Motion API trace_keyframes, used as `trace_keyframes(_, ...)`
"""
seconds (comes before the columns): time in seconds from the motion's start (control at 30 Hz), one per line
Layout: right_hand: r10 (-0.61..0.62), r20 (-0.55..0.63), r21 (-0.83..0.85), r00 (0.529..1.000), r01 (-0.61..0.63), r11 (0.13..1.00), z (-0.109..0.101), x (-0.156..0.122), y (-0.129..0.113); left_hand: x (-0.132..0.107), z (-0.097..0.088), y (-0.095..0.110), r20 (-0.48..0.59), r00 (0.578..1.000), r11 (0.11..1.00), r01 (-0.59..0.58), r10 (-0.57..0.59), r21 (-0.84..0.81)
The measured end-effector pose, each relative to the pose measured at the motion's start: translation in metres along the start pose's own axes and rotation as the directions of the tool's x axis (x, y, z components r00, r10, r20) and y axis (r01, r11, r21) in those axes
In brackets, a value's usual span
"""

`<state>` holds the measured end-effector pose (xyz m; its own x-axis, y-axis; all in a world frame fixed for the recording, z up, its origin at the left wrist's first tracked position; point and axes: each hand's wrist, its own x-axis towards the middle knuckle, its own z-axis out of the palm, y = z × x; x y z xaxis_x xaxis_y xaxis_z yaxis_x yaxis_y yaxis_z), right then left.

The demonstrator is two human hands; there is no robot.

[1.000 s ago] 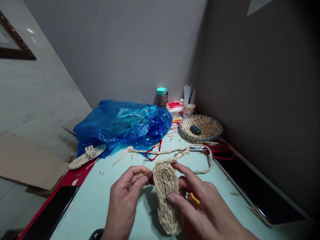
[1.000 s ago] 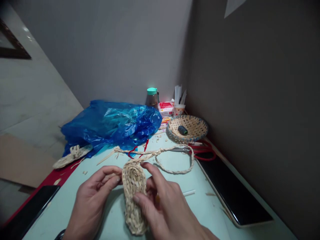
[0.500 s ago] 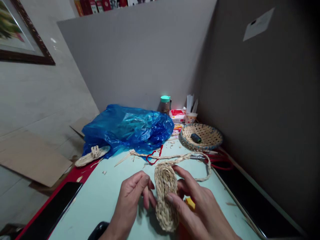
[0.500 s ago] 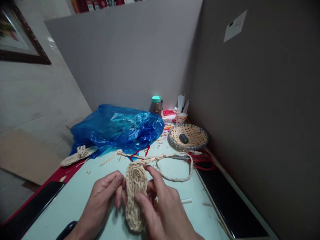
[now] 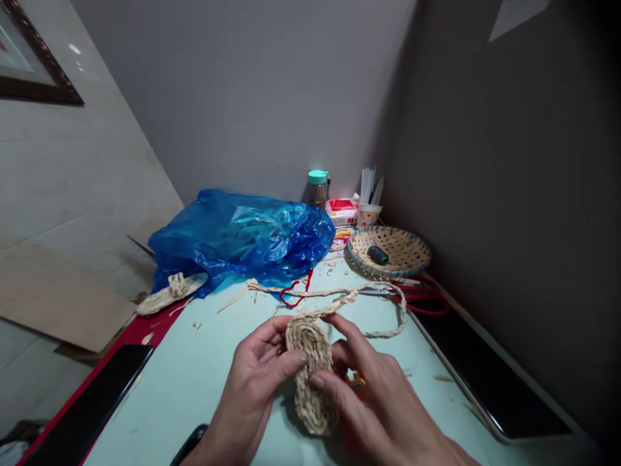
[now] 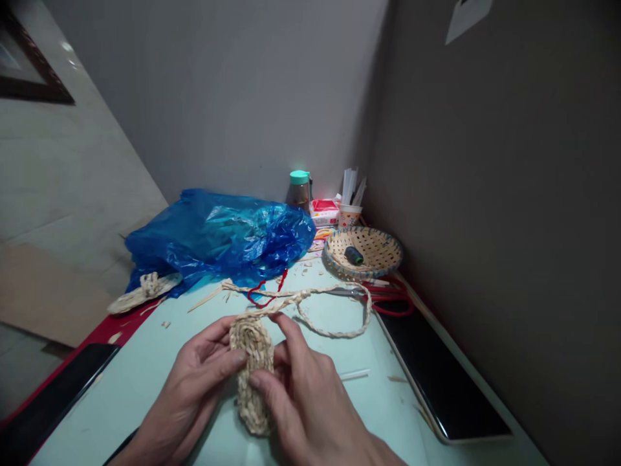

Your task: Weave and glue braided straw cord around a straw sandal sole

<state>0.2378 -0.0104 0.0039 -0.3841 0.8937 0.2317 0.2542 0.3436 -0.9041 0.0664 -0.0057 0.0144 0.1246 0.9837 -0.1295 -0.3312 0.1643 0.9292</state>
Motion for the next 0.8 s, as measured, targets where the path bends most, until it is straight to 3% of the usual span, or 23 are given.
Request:
trace_keyframes(0.13, -0.043, 0.007, -0.061, 0.999, 0.044, 0.997, 0.000, -0.001, 0.005, 0.003, -0.005, -0.002, -0.049, 0.998, 1.000, 0.026, -0.026, 0.000)
trace_keyframes(0.3, -0.063, 0.021, -0.093, 0.998, 0.064, 0.994, 0.000, -0.003, 0.008, 0.005, -0.008, -0.006, -0.033, 0.998, 0.999, 0.044, -0.045, -0.010)
trace_keyframes(0.43, 0.011, 0.015, -0.054, 1.000, -0.010, 0.998, 0.001, 0.001, 0.005, 0.004, -0.006, -0.008, 0.009, 1.000, 1.000, 0.018, -0.018, -0.021)
trace_keyframes(0.57, 0.110, -0.068, 0.013, 0.992, -0.110, 0.994, -0.001, 0.007, 0.003, 0.004, -0.005, -0.003, 0.080, 0.996, 0.992, -0.018, 0.028, -0.127)
trace_keyframes(0.73, 0.130, -0.095, 0.035, 0.987, -0.127, 0.991, -0.004, 0.009, 0.000, 0.009, -0.011, 0.007, -0.157, 0.983, 0.986, -0.112, 0.092, -0.124)
trace_keyframes(0.8, 0.102, -0.056, -0.005, 0.993, -0.102, 0.995, -0.004, 0.007, -0.001, 0.010, -0.012, 0.008, -0.168, 0.982, 0.993, -0.103, 0.091, -0.063)
